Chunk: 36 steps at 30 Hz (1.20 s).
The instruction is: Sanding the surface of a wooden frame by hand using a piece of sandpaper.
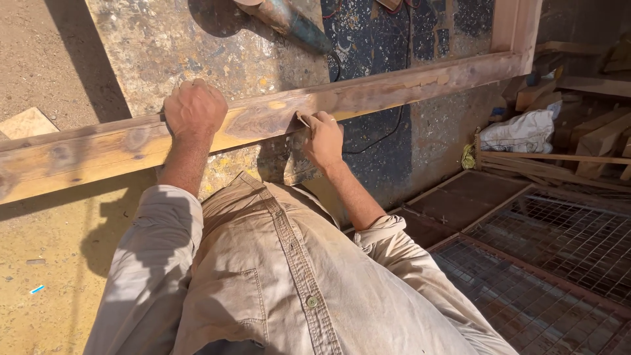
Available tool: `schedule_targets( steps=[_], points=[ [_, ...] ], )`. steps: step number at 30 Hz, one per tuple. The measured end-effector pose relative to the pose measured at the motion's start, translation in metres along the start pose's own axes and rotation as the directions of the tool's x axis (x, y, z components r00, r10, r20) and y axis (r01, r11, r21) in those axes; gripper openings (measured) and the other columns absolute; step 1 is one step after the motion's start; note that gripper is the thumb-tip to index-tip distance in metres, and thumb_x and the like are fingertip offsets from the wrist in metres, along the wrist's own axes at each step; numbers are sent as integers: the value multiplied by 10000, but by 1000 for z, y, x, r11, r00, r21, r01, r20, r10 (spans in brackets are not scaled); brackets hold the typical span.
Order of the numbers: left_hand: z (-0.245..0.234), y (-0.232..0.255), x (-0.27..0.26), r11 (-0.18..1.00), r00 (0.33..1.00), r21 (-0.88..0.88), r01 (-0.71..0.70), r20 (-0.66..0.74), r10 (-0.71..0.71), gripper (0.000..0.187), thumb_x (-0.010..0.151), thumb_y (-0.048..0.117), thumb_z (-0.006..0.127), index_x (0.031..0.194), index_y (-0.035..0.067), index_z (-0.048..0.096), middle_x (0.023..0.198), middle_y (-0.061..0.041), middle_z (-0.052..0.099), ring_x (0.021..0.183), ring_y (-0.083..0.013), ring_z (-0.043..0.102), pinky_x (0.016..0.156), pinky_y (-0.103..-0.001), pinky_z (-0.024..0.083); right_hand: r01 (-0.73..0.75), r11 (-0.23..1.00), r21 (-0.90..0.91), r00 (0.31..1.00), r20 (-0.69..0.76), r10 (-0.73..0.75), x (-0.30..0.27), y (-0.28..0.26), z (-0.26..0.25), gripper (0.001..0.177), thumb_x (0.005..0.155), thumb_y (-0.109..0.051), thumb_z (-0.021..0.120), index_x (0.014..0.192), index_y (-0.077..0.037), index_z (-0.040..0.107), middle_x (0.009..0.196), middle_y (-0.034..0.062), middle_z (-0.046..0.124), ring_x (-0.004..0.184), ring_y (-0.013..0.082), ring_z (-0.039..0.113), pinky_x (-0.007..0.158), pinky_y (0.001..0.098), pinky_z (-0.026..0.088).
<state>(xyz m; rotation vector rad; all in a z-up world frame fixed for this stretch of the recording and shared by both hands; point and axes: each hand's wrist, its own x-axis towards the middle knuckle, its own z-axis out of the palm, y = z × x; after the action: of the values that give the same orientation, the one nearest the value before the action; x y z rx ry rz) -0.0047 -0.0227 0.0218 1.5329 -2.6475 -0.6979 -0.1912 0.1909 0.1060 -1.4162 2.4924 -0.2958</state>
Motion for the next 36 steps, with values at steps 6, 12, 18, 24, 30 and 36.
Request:
schedule_targets(
  steps=[6,12,18,24,30,36],
  points=[
    [5,-3,1,998,996,29,-54,-69,55,353,1023,288,553,935,6,746,850,-181,706,797,-324,705,701,-479,543,15,999,-47,1000,20,-14,-1,-20,-7,398,816,-77,641,1179,-199,749,1055,29,689,1033,278,642,867,472,408],
    [4,-1,-4,997,992,48,-67,-104,71,351,1051,281,577,903,13,748,856,-167,712,767,-328,703,685,-480,533,23,990,140,990,133,-42,-19,6,-33,400,852,-51,627,1214,-173,746,1111,60,708,1065,297,652,890,462,451],
    [11,-3,-7,992,990,118,-45,-128,60,362,1052,286,590,862,20,746,860,-160,716,751,-325,701,653,-465,529,-196,882,429,945,-159,287,-26,165,-80,312,906,-1,599,1186,-46,730,1061,135,748,891,207,713,785,333,559],
    [21,-11,-11,994,998,98,36,-49,-31,347,1070,232,560,870,3,728,830,-147,705,713,-290,683,617,-459,500,-189,954,234,946,-215,241,-2,269,-132,266,976,-32,624,1230,-44,702,1060,166,723,945,310,691,834,400,553],
    [37,-22,-7,975,973,222,31,-231,22,234,959,173,562,836,44,715,792,-113,686,756,-282,669,658,-433,491,203,973,-112,977,-48,-209,53,290,-155,393,908,-19,661,1287,-108,709,1199,90,703,1091,339,652,918,491,483],
    [58,-45,-17,962,970,270,44,-241,23,205,944,131,544,810,63,684,807,-103,672,755,-278,659,705,-441,485,260,932,-251,965,102,-242,61,313,-118,588,765,22,679,1335,-122,687,1246,59,675,1109,318,625,975,511,441]
  ],
)
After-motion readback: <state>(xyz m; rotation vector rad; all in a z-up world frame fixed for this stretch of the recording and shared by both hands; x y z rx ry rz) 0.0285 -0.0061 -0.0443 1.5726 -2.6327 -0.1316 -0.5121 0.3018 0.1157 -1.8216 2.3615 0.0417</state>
